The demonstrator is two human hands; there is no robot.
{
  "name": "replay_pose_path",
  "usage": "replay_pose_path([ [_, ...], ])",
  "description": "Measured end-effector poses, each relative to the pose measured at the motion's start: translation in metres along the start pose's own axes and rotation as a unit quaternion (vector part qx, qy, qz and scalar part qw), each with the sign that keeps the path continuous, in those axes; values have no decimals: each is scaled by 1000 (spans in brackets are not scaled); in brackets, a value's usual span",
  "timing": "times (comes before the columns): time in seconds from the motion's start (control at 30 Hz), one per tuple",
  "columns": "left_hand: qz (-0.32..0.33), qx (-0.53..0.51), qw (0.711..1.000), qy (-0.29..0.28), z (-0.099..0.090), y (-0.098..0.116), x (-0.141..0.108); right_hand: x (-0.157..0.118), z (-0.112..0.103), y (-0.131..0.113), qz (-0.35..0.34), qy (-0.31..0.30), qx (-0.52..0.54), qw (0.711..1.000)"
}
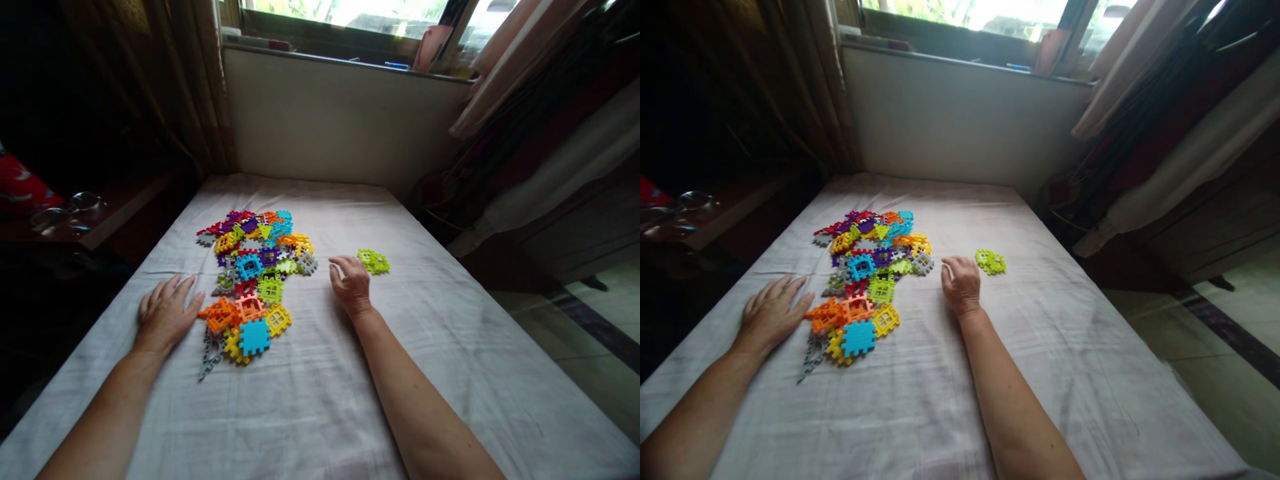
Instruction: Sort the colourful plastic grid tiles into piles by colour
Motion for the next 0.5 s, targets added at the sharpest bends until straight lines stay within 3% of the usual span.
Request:
replay_pose_path([
  [0.1,0,-5,1000,-3,-1,0,0,-12,10,-46,-67,-97,70,991],
  [0.2,7,-12,1000,-2,-2,2,-1,-22,15,-74,-100,-160,105,976],
  [0.37,8,-14,1000,4,-1,3,-2,-30,18,-87,-103,-214,102,966],
  [0.5,8,-23,1000,11,0,0,-2,-30,18,-86,-82,-210,95,970],
])
Point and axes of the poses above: each hand's wrist, its own x-axis towards the middle knuckle, its own z-axis out of the palm, y = z × x, the point moved 1 cm from there along x, towards the middle knuckle, and after that the axes turned 11 degrees about y, right-handed, at the moved point
